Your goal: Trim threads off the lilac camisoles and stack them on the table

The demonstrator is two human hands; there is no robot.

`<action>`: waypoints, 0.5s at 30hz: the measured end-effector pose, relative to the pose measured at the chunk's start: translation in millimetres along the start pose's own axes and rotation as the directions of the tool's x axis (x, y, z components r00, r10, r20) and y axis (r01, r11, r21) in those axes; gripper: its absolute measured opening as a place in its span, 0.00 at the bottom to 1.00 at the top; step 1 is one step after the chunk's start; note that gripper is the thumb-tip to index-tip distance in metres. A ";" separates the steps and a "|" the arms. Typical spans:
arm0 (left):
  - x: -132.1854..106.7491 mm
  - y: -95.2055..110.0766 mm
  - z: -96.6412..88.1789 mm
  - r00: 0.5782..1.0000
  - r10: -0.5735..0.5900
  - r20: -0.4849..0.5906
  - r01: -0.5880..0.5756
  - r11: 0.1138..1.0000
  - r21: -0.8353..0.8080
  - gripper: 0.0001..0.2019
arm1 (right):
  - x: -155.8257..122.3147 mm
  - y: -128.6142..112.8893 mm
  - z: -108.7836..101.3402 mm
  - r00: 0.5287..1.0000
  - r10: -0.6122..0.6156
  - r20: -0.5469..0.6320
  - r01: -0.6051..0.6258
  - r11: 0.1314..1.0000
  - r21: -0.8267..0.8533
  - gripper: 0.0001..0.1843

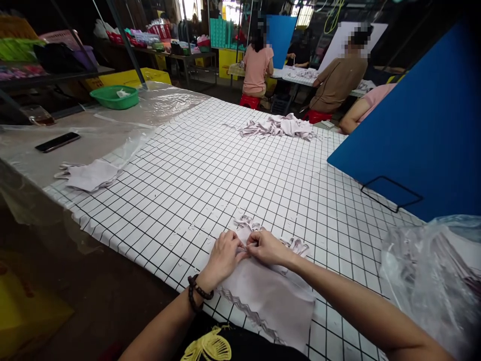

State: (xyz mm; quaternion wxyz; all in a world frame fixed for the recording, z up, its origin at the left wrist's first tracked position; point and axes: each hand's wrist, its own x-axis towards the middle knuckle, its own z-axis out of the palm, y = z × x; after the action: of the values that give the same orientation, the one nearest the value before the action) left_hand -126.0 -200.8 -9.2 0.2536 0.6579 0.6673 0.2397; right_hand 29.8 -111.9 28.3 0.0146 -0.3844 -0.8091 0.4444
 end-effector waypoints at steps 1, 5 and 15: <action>0.0 -0.2 0.1 1.000 0.003 -0.003 -0.003 1.000 -0.008 0.08 | 0.1 -0.1 -0.1 1.000 -0.009 -0.001 0.009 1.000 -0.013 0.06; -0.4 -0.3 0.0 1.000 0.005 0.004 -0.005 1.000 -0.008 0.06 | 0.2 1.0 0.9 0.998 -0.063 0.005 0.063 0.993 -0.102 0.06; 2.1 2.0 -2.2 1.000 0.010 0.019 -0.010 1.000 -0.014 0.09 | 1.9 -15.0 -17.1 0.962 -0.144 0.231 0.247 0.817 -0.521 0.04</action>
State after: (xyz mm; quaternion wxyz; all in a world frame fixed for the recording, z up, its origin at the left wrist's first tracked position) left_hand -125.9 -198.6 -6.2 0.2636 0.6617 0.6599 0.2393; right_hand 25.6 -103.2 49.0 -0.1231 -0.2453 -0.9349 0.2252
